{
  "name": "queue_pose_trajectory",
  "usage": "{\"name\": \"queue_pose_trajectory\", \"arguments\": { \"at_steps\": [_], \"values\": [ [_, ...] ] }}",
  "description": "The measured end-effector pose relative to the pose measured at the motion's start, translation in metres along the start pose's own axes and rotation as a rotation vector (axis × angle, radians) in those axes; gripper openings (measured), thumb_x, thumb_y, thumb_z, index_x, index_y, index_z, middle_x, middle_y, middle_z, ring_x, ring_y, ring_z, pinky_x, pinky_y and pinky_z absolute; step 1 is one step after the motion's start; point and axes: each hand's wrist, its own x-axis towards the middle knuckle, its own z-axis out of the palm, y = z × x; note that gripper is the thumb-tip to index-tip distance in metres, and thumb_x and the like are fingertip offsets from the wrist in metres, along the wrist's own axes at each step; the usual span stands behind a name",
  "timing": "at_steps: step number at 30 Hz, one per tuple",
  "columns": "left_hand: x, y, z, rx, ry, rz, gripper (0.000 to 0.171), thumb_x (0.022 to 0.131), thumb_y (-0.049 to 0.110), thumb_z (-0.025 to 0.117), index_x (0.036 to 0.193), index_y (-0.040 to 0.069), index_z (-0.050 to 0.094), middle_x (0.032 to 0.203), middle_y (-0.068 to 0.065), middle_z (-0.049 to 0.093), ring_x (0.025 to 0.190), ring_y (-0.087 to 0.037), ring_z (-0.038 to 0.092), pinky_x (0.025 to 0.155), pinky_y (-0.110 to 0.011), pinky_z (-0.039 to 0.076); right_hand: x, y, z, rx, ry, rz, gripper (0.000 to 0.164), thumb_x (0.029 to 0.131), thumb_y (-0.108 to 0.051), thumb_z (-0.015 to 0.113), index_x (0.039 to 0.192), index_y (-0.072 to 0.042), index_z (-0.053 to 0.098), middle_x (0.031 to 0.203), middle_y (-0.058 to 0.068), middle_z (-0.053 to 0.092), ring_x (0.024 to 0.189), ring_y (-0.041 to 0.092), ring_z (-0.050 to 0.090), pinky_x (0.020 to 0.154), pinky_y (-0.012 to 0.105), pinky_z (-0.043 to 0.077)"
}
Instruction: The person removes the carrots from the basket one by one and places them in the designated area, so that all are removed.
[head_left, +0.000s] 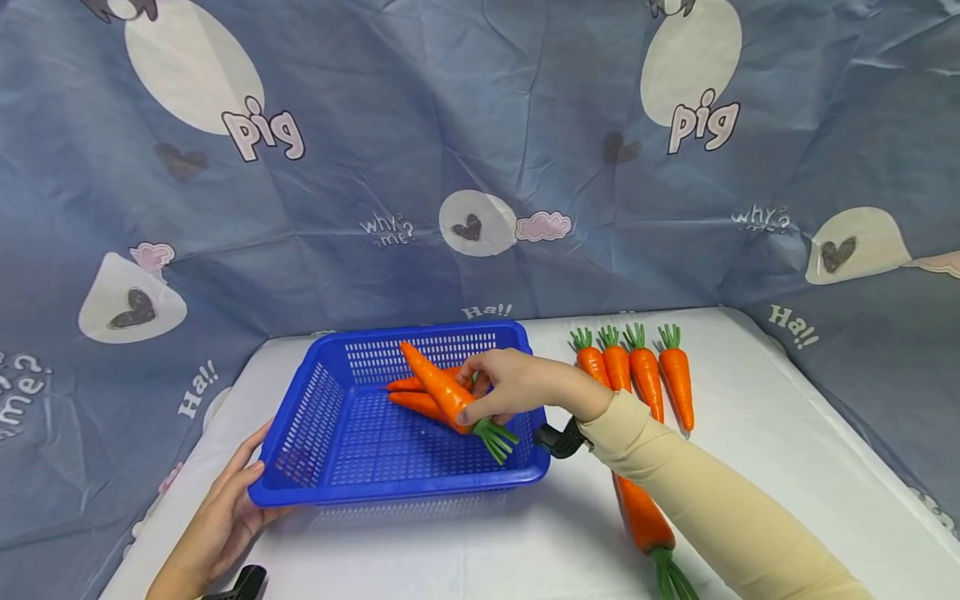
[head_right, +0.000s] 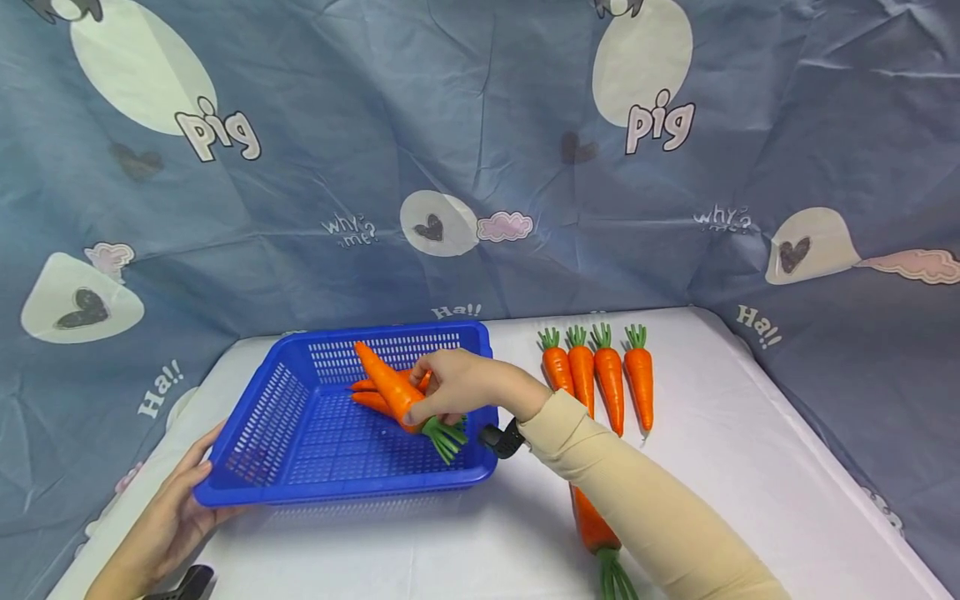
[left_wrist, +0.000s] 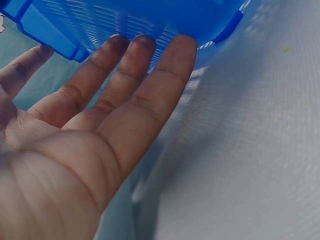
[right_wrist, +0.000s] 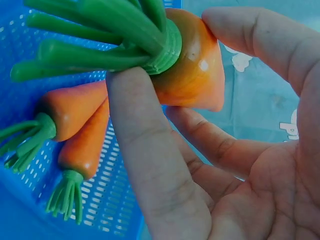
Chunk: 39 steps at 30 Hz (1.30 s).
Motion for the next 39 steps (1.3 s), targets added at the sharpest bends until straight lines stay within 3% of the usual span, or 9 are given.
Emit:
{"name": "queue_pose_trajectory", "arguments": {
  "at_steps": [10, 27, 39],
  "values": [
    [0.0, 0.0, -0.001, -0.034, -0.02, 0.008, 0.054, 0.111, 0.02, 0.024, 0.161, 0.035, 0.012, 0.136, 0.018, 0.059, 0.118, -0.013, 0.066, 0.091, -0.04, 0.057, -0.015, 0.009, -0.001, -0.013, 0.027, 0.003, 0.053, 0.082, -0.036, 0.081, 0.124, -0.014, 0.058, 0.098, 0.004, 0.068, 0.068, 0.022, 0.072, 0.068, 0.031, 0.06],
    [0.0, 0.0, 0.0, -0.016, 0.02, -0.024, 0.054, 0.111, 0.022, 0.026, 0.161, 0.036, 0.012, 0.135, 0.018, 0.059, 0.118, -0.014, 0.066, 0.09, -0.043, 0.058, -0.038, 0.012, -0.007, 0.037, 0.077, -0.038, 0.044, 0.084, -0.034, 0.08, 0.12, -0.016, 0.061, 0.098, 0.006, 0.064, 0.068, 0.019, 0.07, 0.066, 0.033, 0.061],
    [0.0, -0.002, -0.002, -0.065, -0.022, 0.003, 0.053, 0.111, 0.02, 0.024, 0.161, 0.036, 0.013, 0.136, 0.018, 0.059, 0.118, -0.014, 0.066, 0.091, -0.041, 0.057, -0.063, 0.026, -0.006, 0.142, 0.102, -0.012, 0.041, 0.086, -0.033, 0.078, 0.119, -0.016, 0.061, 0.104, 0.008, 0.063, 0.083, 0.02, 0.073, 0.071, 0.039, 0.061]
  ]
}}
